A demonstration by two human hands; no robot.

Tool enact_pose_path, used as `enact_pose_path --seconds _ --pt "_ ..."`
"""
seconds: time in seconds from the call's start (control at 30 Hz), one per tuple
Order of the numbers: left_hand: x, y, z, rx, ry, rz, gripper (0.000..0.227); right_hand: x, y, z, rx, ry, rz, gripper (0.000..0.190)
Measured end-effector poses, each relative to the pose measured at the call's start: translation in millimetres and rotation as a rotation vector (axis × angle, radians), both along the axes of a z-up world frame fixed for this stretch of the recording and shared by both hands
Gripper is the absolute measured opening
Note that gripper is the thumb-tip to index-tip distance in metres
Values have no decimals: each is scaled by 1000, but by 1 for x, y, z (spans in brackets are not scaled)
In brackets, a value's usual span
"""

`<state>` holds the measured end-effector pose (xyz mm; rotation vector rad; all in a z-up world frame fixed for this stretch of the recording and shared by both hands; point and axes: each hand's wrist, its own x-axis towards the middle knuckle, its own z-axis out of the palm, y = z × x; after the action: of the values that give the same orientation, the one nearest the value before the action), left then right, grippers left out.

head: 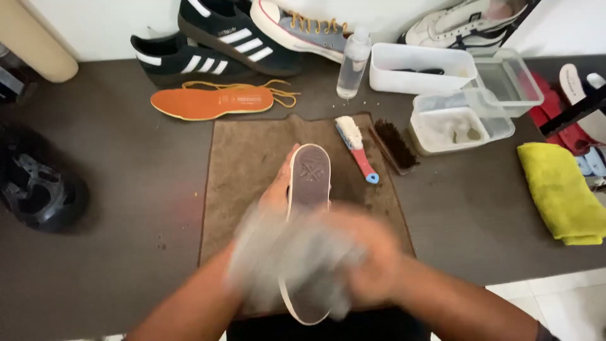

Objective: The person cleans the sole of a sneaker by wiping it with a cloth, scrubbing it with a brush, and wiping it again. They then scrub the white rubber toe cap of the sneaker with the brush.

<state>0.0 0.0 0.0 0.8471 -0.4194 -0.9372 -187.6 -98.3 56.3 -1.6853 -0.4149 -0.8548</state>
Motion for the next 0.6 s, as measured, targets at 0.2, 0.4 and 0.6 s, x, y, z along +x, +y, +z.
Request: enact_pose_path --seconds 0.2,0.4,0.6 --pt "23 -23 -99 796 -1317 113 42 65 -63 16 -507 60 -158 25" --pt "33 -18 -85 636 -1093 59 44 113 -53 9 -740 204 -325 37" --pt "32 -8 -45 457 -829 -12 46 163 -63 2 -829 374 -478 32"
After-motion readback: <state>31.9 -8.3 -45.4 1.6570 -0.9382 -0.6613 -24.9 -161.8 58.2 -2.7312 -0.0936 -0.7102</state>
